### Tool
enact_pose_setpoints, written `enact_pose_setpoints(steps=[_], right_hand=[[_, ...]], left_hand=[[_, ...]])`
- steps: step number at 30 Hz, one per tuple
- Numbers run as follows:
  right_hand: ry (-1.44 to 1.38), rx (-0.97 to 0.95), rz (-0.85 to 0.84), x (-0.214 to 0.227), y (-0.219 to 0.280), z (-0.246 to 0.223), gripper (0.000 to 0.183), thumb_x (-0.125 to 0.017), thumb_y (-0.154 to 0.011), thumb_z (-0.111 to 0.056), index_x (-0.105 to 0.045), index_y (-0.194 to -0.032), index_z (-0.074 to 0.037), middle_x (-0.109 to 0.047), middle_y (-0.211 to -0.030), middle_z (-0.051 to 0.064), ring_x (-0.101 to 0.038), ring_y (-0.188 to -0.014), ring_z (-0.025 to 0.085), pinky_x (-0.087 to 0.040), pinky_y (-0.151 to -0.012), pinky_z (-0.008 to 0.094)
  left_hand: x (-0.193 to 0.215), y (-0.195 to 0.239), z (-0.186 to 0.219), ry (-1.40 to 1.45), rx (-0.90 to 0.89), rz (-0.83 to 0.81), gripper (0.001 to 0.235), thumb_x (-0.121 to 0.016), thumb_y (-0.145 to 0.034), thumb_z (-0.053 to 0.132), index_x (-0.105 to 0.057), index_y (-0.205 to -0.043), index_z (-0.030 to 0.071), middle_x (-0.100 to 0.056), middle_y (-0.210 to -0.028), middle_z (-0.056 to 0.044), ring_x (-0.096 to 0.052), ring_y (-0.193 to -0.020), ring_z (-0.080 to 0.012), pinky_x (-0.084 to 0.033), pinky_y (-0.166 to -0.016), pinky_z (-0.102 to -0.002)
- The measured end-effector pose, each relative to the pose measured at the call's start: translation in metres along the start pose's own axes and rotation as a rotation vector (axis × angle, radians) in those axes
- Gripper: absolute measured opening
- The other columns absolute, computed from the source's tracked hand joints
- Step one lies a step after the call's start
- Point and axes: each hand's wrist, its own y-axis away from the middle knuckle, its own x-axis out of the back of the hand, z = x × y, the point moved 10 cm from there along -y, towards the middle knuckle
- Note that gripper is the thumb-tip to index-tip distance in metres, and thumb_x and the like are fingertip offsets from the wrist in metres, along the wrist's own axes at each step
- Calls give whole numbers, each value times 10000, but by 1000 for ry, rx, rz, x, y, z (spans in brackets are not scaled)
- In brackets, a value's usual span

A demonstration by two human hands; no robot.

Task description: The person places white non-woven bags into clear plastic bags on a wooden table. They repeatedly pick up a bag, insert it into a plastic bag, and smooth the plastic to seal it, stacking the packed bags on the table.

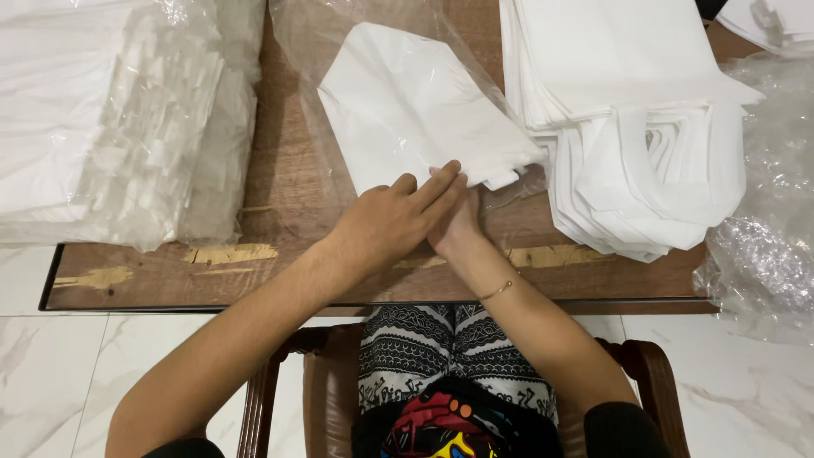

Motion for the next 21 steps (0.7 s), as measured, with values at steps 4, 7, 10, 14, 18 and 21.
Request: enact_pose_setpoints(steps=[4,7,10,14,18,21], right_hand=[[51,-100,-38,-22,10,-2,529,-584,-908,-231,-473,-1362,15,-552,-1362,182,-510,-1255,326,-461,-1049,471],[107,-197,-66,-32,24,1,589,-599,-886,-313,-460,-1354,16,-561,-1348,185,-535,-1223,319,-470,-1038,449],[163,-296,-96,-45,34,-3,656,-614,-864,-395,-446,-1347,17,-570,-1333,189,-561,-1190,313,-478,-1028,426],[244,-454,-151,-61,48,-6,765,-634,-831,-517,-427,-1335,19,-584,-1311,194,-599,-1141,302,-491,-1012,393],[317,-606,-206,-65,75,-8,880,-654,-798,-640,-407,-1323,21,-597,-1288,199,-638,-1092,292,-503,-996,359],[445,-320,-268,-51,77,-32,272,-624,-977,-253,-491,-1116,-60,-485,-620,-44,-544,-574,116,-495,-666,244]], left_hand=[[-16,3,4,-23,-23,-2,756,-715,-773,30,-429,-1473,42,-491,-1455,-159,-670,-907,-282,-630,-665,-360],[-19,10,10,-68,-22,50,679,-679,-836,133,-436,-1467,67,-474,-1444,-147,-656,-938,-301,-615,-675,-396],[-18,16,14,-125,-33,151,656,-670,-843,228,-472,-1452,85,-487,-1421,-133,-646,-941,-299,-590,-655,-392],[2,26,24,-209,-56,389,646,-684,-822,379,-550,-1390,103,-558,-1343,-126,-615,-840,-307,-508,-587,-377],[3,36,16,-195,-33,361,637,-694,-821,491,-539,-1379,226,-559,-1302,-112,-616,-837,-280,-523,-627,-378],[-13,43,9,-152,-10,179,579,-676,-864,494,-483,-1392,355,-585,-1254,-113,-644,-835,-256,-547,-652,-344]])
